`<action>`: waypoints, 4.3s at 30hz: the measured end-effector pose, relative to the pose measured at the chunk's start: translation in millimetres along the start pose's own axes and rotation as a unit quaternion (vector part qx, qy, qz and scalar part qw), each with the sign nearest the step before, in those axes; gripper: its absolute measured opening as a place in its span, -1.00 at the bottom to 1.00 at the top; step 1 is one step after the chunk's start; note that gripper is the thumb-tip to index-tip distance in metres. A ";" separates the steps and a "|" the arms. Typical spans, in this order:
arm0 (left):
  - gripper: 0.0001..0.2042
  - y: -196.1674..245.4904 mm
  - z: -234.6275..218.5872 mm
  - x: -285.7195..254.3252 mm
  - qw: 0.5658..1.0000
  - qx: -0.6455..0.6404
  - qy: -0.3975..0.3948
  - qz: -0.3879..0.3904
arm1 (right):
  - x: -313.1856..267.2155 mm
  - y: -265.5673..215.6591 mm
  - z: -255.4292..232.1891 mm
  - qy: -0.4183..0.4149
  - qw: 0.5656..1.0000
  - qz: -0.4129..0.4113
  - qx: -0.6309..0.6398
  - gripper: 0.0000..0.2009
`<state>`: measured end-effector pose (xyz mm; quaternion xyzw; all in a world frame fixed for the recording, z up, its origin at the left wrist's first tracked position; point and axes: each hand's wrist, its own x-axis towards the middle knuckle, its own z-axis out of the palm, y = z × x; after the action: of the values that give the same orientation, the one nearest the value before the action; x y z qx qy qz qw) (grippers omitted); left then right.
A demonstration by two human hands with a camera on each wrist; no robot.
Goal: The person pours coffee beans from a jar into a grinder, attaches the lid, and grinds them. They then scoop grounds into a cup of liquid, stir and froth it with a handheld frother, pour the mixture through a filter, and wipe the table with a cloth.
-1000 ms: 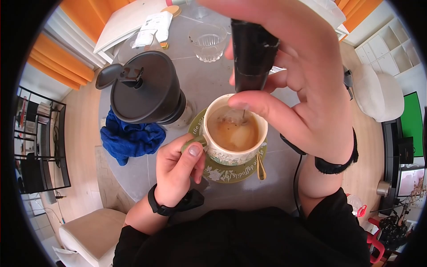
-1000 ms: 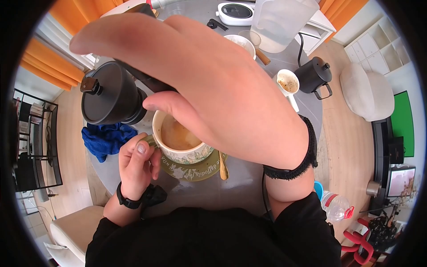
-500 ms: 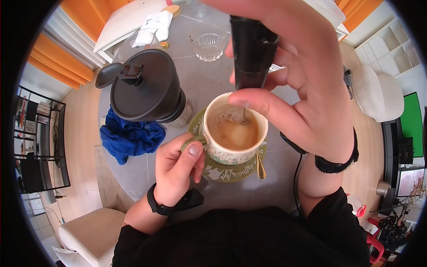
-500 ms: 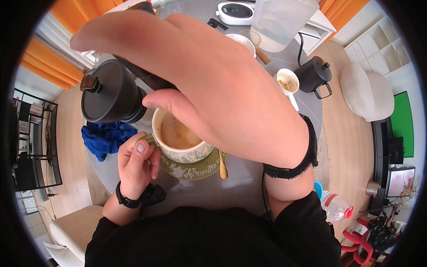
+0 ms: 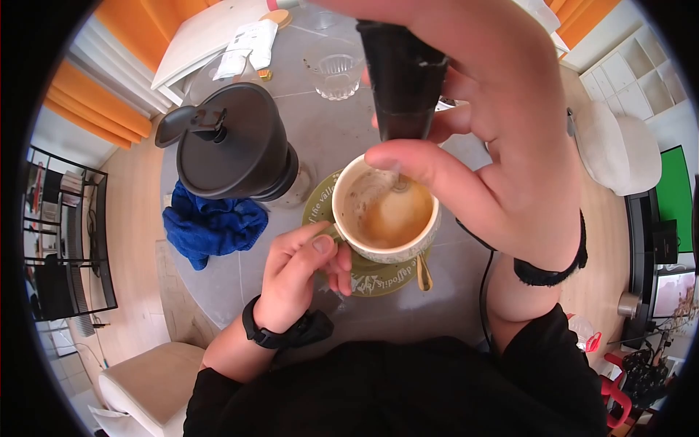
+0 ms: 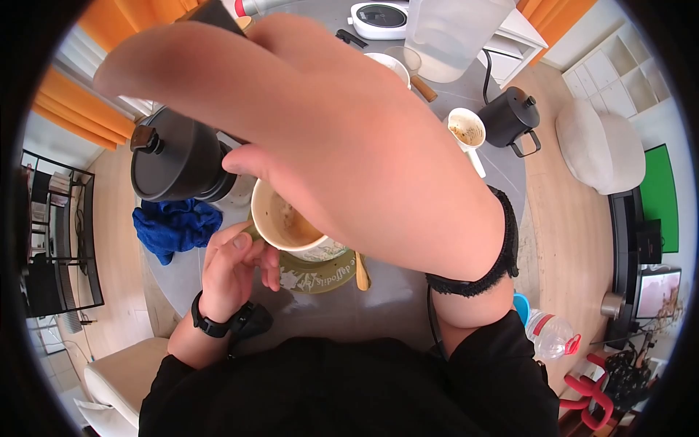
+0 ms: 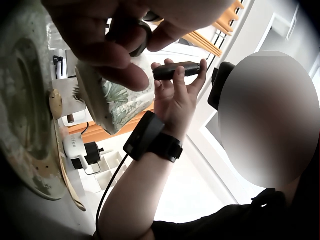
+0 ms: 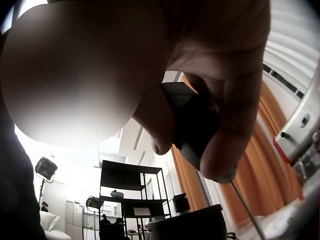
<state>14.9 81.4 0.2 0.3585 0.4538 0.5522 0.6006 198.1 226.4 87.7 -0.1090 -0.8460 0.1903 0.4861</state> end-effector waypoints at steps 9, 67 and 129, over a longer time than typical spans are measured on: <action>-0.65 -0.2 -1.8 -0.3 0.998 -0.021 -0.056 -0.035 | 0.9 -11.4 16.3 0.001 1.000 0.009 -0.007 -0.28; -0.63 -4.0 -8.0 -1.8 0.989 -0.077 -0.122 -0.036 | 2.4 -32.0 7.0 0.006 0.998 0.037 -0.043 -0.24; -0.78 -4.0 0.6 -3.9 0.989 0.003 0.098 0.109 | -1.2 -30.9 -8.7 0.013 0.991 0.090 -0.096 -0.18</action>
<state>16.8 77.0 -2.7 0.3517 0.4704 0.6453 0.4885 206.2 199.9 103.9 -0.2332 -0.8407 0.1496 0.4652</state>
